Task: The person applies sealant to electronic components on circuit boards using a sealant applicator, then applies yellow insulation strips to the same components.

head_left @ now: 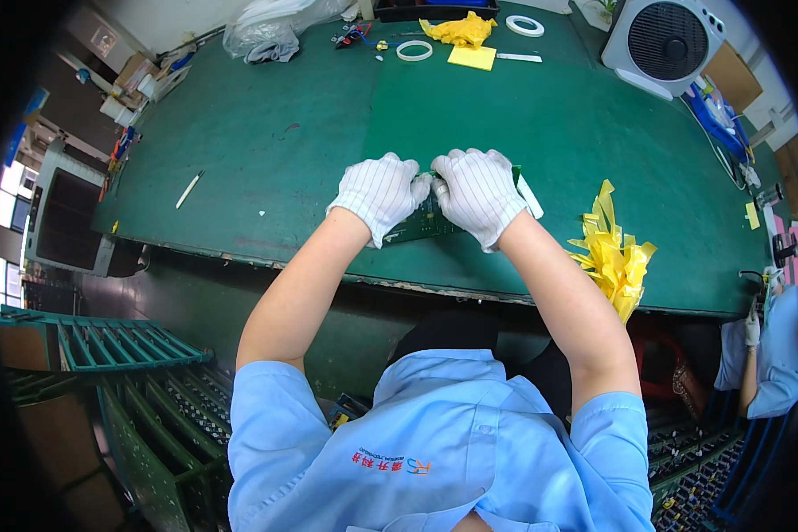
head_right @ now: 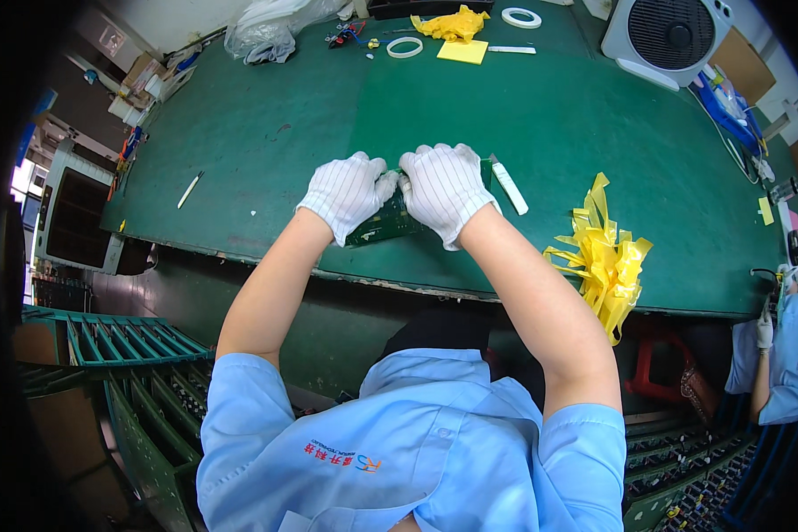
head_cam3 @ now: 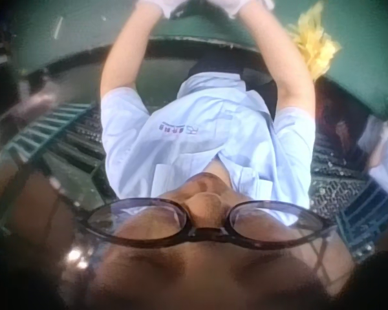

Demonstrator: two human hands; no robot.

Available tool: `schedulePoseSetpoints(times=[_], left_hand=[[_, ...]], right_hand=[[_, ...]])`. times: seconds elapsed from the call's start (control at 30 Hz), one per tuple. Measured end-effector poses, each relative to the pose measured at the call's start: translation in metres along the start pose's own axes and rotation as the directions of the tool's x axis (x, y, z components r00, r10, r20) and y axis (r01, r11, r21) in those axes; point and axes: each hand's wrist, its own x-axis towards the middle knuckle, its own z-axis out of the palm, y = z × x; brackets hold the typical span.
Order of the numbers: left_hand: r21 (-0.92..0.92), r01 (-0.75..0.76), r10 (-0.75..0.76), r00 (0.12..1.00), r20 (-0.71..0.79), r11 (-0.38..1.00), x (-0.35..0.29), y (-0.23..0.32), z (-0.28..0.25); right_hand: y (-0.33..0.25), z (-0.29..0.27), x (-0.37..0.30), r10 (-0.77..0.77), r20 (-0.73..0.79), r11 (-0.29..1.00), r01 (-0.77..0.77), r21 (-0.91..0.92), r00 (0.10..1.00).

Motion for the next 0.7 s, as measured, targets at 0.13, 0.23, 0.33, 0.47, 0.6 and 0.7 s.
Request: schedulePoseSetpoints(times=[0.13,0.23,0.33,0.47,0.6,0.7], left_hand=[[0.021,0.021,-0.022,0.999,0.05,1.0,0.009,0.006,-0.004],[0.045,0.044,-0.048,0.995,0.082,0.998,0.012,0.01,-0.008],[0.052,0.06,-0.065,0.993,0.1,0.997,0.013,0.012,-0.009],[0.058,0.077,-0.082,0.993,0.087,0.995,0.008,0.014,-0.009],[0.059,0.096,-0.101,0.991,0.088,0.994,0.007,0.015,-0.008],[0.062,0.105,-0.109,0.991,0.076,0.993,0.006,0.018,-0.009]], right_hand=[[0.006,0.005,-0.001,0.012,-0.036,0.999,-0.013,-0.034,0.999],[0.005,0.006,-0.002,0.041,-0.039,0.999,-0.042,-0.028,0.998],[0.003,0.006,-0.002,0.083,-0.021,0.997,-0.083,-0.004,0.996],[0.002,0.006,-0.004,0.08,-0.025,0.996,-0.081,-0.026,0.996],[-0.001,0.003,-0.004,0.08,-0.024,0.996,-0.081,-0.037,0.996],[-0.001,0.004,-0.005,0.075,-0.041,0.996,-0.077,-0.044,0.996]])
